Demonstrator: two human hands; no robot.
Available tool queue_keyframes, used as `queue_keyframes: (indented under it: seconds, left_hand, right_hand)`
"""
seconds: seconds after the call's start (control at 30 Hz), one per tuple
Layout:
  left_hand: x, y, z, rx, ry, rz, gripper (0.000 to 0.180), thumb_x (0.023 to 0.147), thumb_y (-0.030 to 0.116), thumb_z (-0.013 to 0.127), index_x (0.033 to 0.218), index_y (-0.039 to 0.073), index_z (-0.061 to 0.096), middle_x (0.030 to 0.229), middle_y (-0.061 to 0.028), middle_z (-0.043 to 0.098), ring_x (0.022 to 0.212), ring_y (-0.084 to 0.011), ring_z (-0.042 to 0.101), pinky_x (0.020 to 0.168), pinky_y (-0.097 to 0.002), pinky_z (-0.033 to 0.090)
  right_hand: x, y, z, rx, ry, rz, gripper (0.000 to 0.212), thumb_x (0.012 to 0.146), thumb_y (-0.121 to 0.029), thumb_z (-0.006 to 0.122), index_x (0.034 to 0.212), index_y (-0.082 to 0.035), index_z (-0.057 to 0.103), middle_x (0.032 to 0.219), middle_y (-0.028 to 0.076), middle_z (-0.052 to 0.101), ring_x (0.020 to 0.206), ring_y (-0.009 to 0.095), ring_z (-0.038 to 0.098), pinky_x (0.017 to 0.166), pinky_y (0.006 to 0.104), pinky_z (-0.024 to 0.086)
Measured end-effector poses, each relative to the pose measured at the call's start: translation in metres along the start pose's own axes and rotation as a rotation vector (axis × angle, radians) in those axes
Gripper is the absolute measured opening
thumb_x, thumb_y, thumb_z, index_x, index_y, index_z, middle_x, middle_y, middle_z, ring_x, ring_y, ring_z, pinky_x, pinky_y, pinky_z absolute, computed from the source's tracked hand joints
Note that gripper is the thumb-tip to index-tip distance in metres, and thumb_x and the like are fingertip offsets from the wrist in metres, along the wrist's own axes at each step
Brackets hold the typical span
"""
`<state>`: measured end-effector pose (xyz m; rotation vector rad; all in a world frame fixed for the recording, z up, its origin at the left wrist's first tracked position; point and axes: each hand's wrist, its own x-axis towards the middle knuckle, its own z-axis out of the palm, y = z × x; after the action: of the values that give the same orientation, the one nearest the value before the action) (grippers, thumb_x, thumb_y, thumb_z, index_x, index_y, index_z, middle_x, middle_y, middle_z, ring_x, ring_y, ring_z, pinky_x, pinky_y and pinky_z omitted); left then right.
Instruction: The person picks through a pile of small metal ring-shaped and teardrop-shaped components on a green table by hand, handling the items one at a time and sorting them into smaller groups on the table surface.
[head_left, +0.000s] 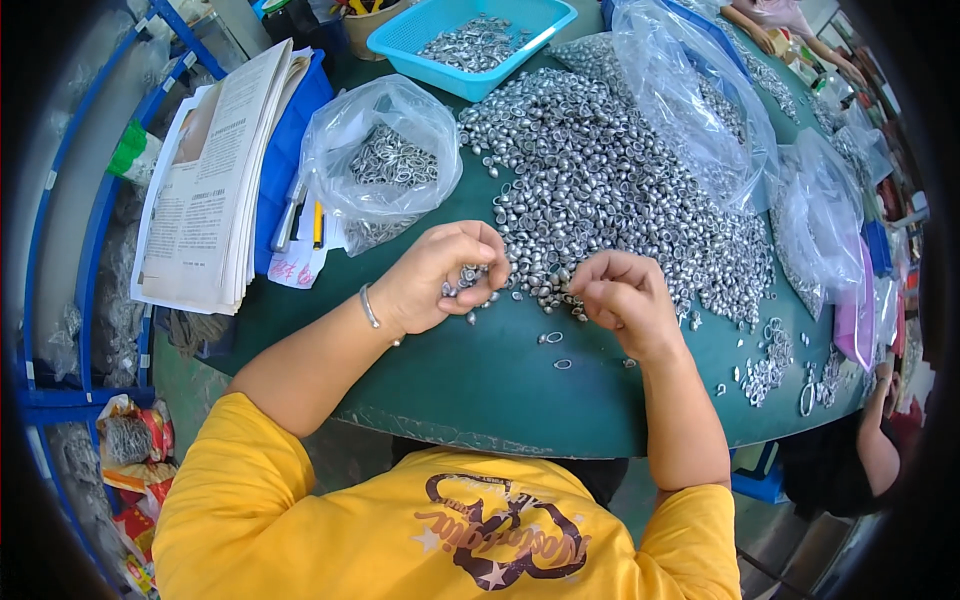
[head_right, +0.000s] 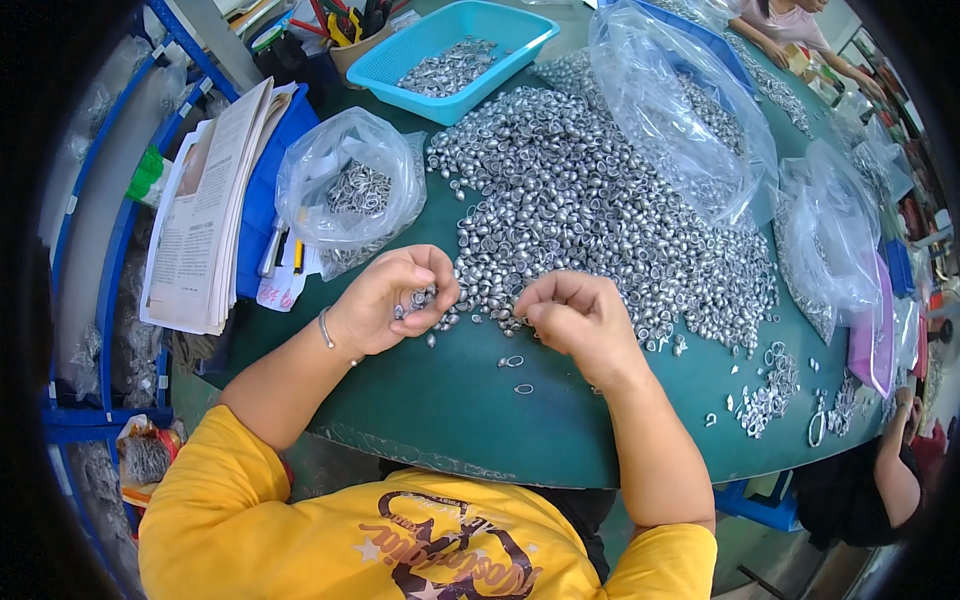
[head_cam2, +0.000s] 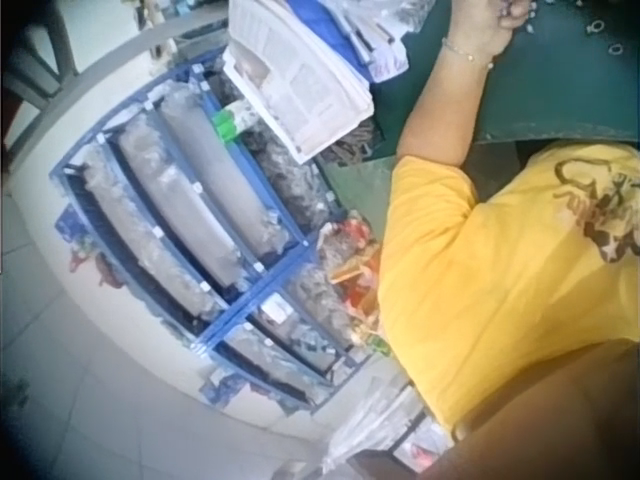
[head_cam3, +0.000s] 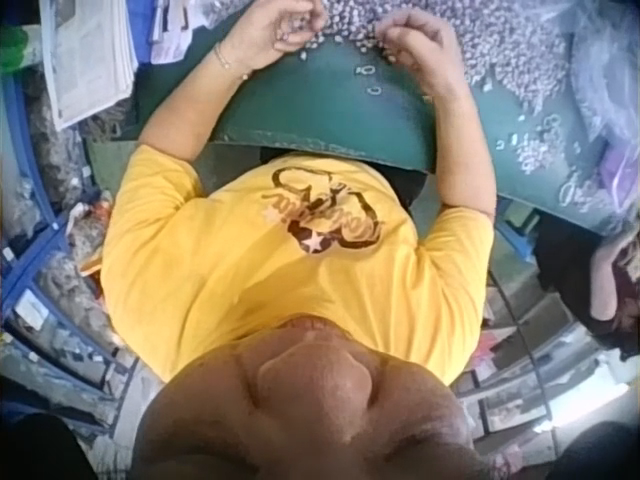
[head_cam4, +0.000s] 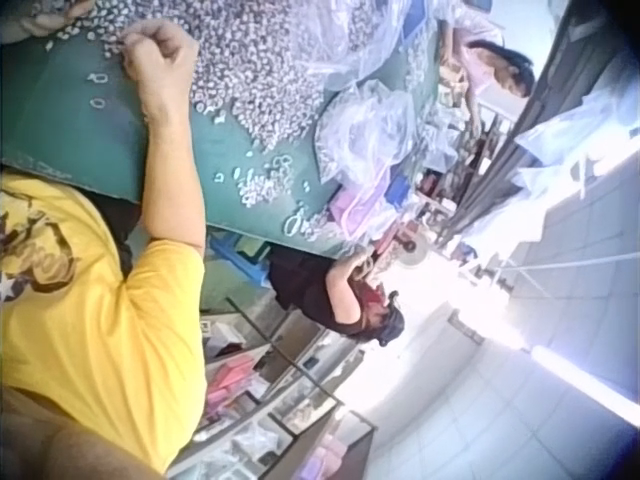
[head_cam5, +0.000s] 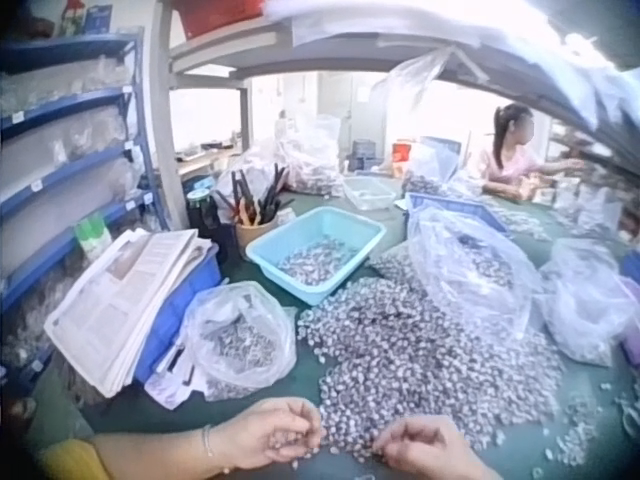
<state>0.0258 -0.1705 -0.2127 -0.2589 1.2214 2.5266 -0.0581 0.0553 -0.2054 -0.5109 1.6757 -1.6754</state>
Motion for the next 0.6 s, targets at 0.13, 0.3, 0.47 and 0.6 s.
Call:
queue_keyframes:
  seconds: [0.13,0.3,0.47,0.6]
  left_hand:
    - [0.002,-0.017,0.009,1.333,0.122,0.637,0.008,0.075,0.007,0.066,0.081,0.003,0.062,0.068,-0.0054,0.053,0.052,-0.0136,0.05,0.047,-0.025,0.04]
    - [0.004,-0.031,0.01,1.571,0.133,0.695,0.01,0.072,0.011,0.069,0.078,0.005,0.063,0.073,-0.009,0.058,0.066,-0.0257,0.058,0.058,-0.0333,0.047]
    - [0.001,-0.022,0.005,0.811,0.137,0.327,0.006,0.075,0.004,0.061,0.081,0.003,0.059,0.067,-0.005,0.054,0.053,-0.014,0.052,0.046,-0.0234,0.04]
    - [0.002,-0.007,0.002,0.172,0.011,0.065,0.006,0.079,0.005,0.055,0.083,0.002,0.057,0.067,-0.0055,0.053,0.049,-0.0061,0.041,0.042,-0.0176,0.031]
  right_hand:
    - [0.005,0.013,0.026,-0.768,0.107,-0.362,0.008,0.077,-0.012,0.064,0.081,-0.006,0.067,0.07,0.01,0.063,0.058,0.023,0.061,0.055,0.0317,0.049]
    - [0.004,0.02,0.035,-1.16,0.158,-0.446,0.012,0.076,-0.016,0.065,0.084,-0.007,0.065,0.072,0.011,0.062,0.064,0.028,0.061,0.057,0.0372,0.05]
    - [0.002,-0.001,0.015,-0.101,0.159,0.017,0.01,0.079,-0.01,0.06,0.084,-0.001,0.063,0.069,0.0,0.06,0.058,0.007,0.051,0.053,0.0202,0.041]
    - [-0.002,-0.006,-0.008,-0.093,0.1,0.009,0.011,0.079,-0.009,0.058,0.079,0.0,0.064,0.066,0.001,0.06,0.055,0.007,0.05,0.05,0.0208,0.04]
